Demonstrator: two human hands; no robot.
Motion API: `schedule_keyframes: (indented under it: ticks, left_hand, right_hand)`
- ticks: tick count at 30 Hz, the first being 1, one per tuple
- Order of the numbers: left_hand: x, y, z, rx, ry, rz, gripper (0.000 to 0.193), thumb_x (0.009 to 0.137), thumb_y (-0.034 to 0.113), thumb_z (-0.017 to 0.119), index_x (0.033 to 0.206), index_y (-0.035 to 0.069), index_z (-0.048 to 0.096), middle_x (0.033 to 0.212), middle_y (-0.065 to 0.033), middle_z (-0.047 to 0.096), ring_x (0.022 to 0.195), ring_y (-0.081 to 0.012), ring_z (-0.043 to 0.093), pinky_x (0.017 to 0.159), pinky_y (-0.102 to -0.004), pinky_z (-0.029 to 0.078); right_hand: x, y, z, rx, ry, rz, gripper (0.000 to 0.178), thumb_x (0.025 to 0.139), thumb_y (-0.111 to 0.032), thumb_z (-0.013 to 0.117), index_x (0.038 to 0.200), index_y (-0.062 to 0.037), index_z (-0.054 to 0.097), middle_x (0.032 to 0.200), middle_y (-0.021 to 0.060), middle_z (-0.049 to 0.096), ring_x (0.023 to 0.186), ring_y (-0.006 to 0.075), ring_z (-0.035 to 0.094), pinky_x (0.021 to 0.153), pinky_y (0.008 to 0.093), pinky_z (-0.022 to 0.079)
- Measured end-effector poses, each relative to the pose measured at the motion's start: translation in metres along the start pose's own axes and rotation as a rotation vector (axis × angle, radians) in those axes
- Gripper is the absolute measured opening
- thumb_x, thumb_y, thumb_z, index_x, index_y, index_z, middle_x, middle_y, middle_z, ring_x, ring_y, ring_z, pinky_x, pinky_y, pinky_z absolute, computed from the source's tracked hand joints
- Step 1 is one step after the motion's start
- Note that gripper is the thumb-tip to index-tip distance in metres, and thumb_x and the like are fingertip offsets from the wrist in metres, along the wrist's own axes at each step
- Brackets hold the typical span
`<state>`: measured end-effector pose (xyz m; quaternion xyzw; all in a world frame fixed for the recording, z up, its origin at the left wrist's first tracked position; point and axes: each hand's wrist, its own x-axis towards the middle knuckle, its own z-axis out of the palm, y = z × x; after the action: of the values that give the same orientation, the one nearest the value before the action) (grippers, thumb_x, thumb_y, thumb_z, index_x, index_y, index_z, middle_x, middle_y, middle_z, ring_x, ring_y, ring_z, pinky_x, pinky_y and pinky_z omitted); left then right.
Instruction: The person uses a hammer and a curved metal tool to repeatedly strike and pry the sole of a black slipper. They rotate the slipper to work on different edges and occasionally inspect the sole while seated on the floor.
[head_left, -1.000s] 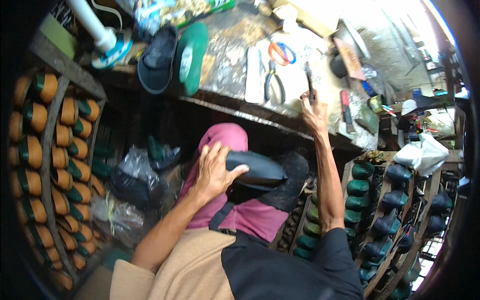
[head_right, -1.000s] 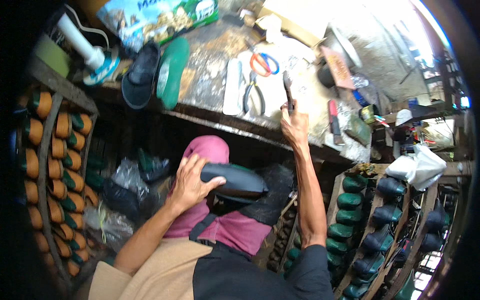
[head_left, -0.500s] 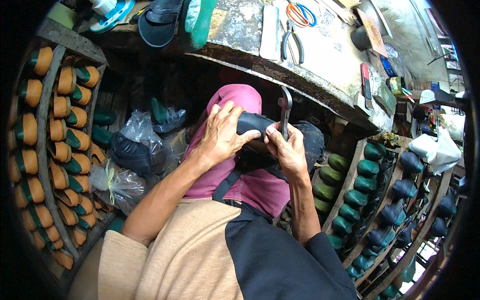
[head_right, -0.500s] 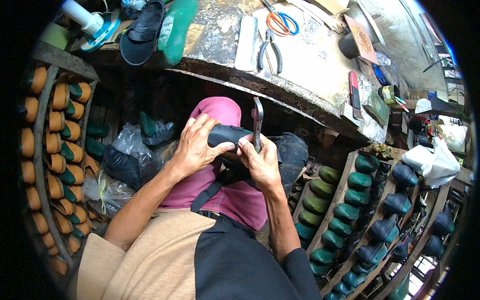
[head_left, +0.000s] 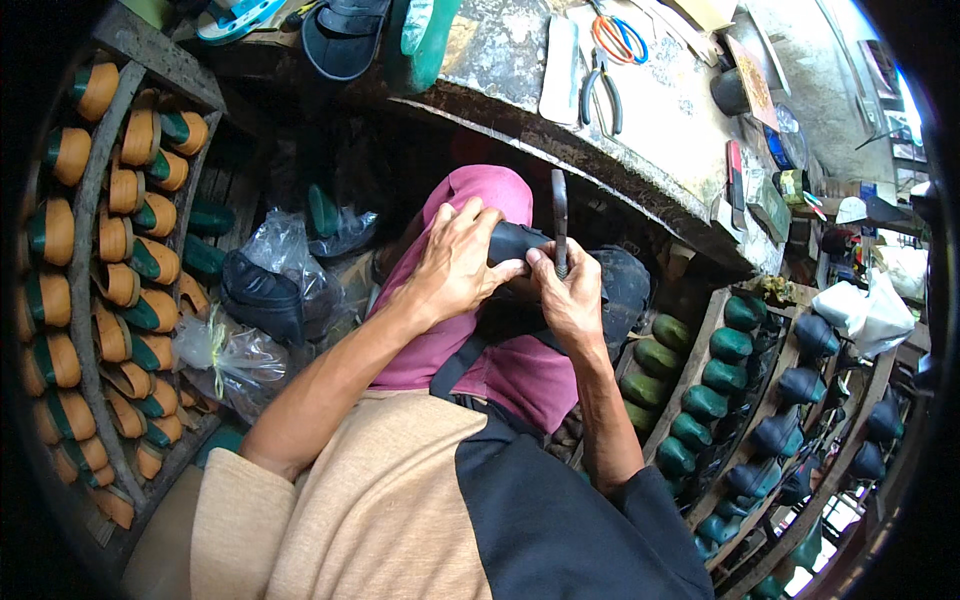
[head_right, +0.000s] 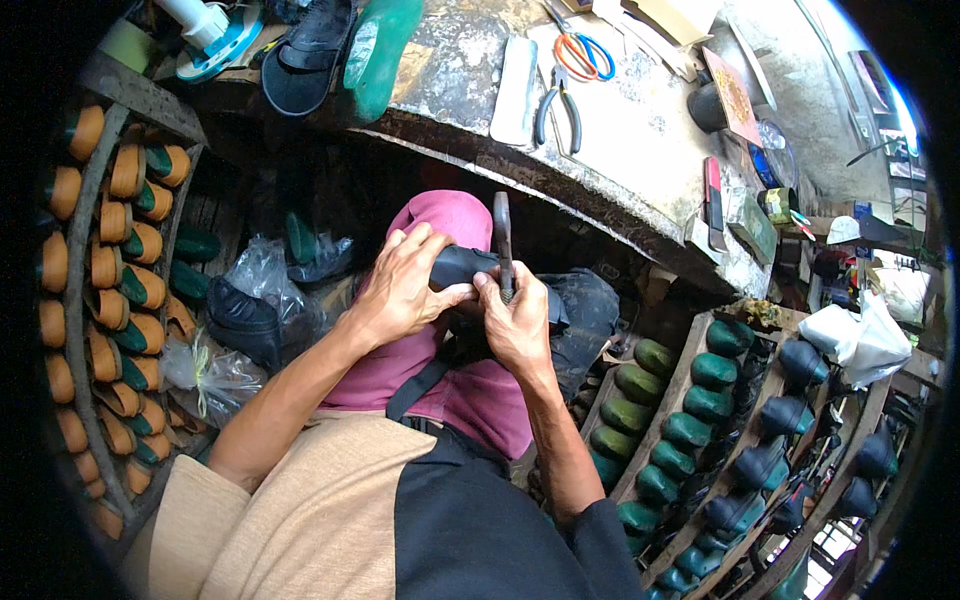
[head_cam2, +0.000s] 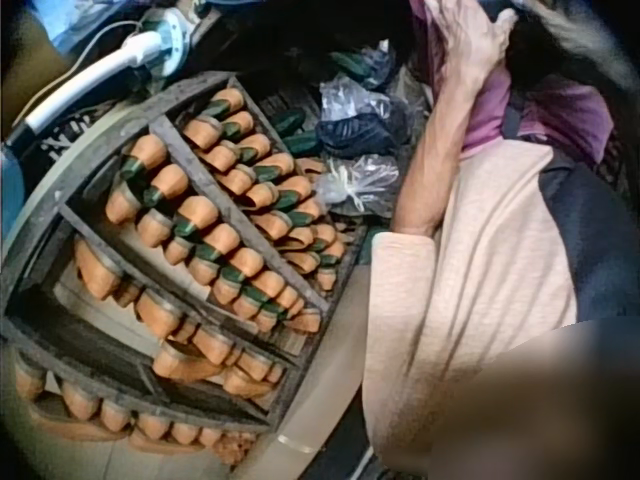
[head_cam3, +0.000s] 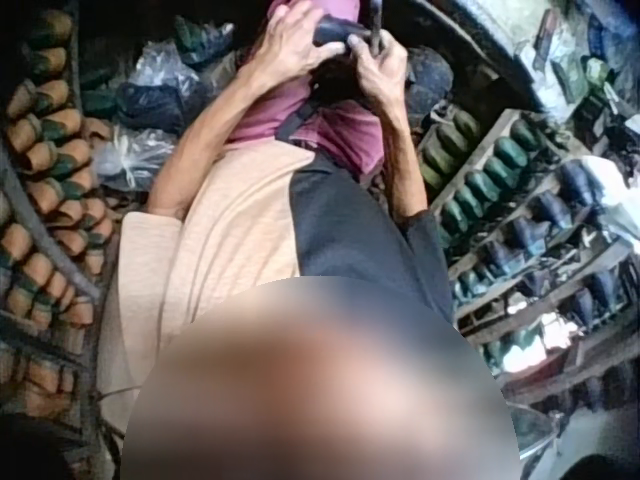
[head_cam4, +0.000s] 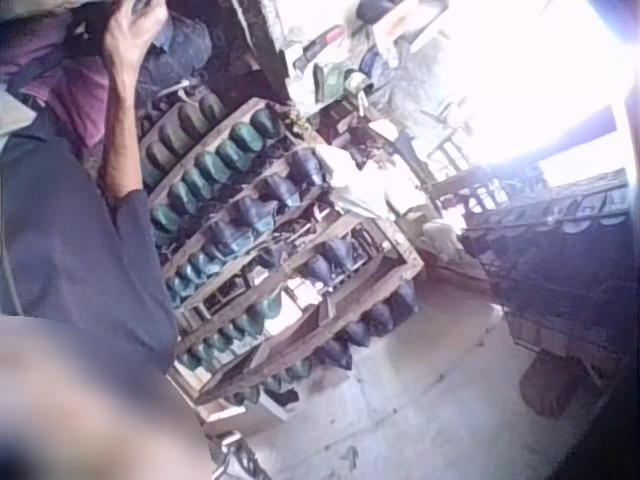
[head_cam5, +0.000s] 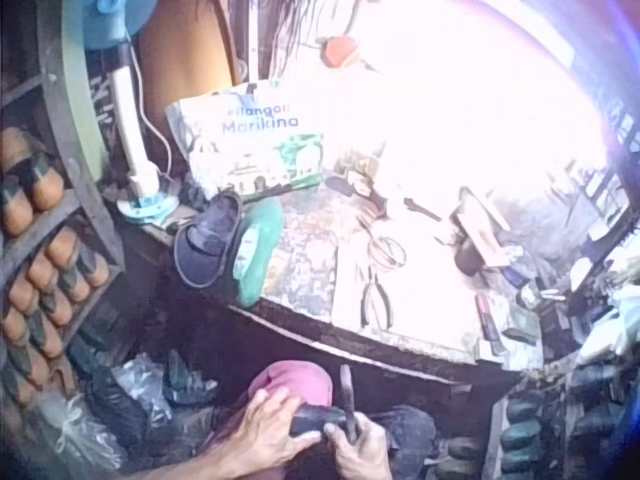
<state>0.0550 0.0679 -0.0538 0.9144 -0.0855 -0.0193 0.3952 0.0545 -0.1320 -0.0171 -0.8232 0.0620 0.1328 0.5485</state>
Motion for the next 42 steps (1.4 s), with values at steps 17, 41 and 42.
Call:
schedule_keyframes:
  ticks: [17, 41, 42]
  left_hand:
    - [-0.003, -0.001, -0.001, 0.002, -0.006, 0.061, 0.071, 0.086, 0.049, 0.094, 0.131, 0.0, 0.07, 0.117, -0.0214, 0.065, 0.108, -0.0434, 0.063, 0.101, -0.0513, 0.051]
    - [-0.004, -0.014, -0.014, -0.067, -0.088, 0.135, 0.058, 0.091, 0.032, 0.09, 0.129, 0.0, 0.061, 0.121, -0.0246, 0.061, 0.115, -0.0483, 0.06, 0.101, -0.0565, 0.048]
    - [-0.005, -0.012, -0.019, -0.034, -0.101, 0.127, 0.063, 0.09, 0.033, 0.091, 0.137, 0.002, 0.063, 0.124, -0.0225, 0.064, 0.115, -0.0468, 0.063, 0.102, -0.0536, 0.051]
  right_hand:
    - [-0.062, -0.028, -0.005, -0.528, -0.136, -0.014, 0.031, 0.113, -0.024, 0.06, 0.108, 0.0055, 0.067, 0.088, 0.0353, 0.071, 0.084, 0.0573, 0.07, 0.075, 0.0614, 0.053]
    - [-0.051, -0.003, -0.009, -0.003, -0.025, 0.107, 0.037, 0.113, -0.03, 0.066, 0.089, -0.0017, 0.065, 0.068, 0.0054, 0.065, 0.056, 0.0133, 0.059, 0.052, 0.0353, 0.048]
    - [-0.048, 0.002, -0.022, 0.126, 0.017, 0.202, 0.036, 0.113, -0.029, 0.066, 0.088, -0.0028, 0.064, 0.068, 0.0048, 0.065, 0.055, 0.0131, 0.059, 0.05, 0.0345, 0.047]
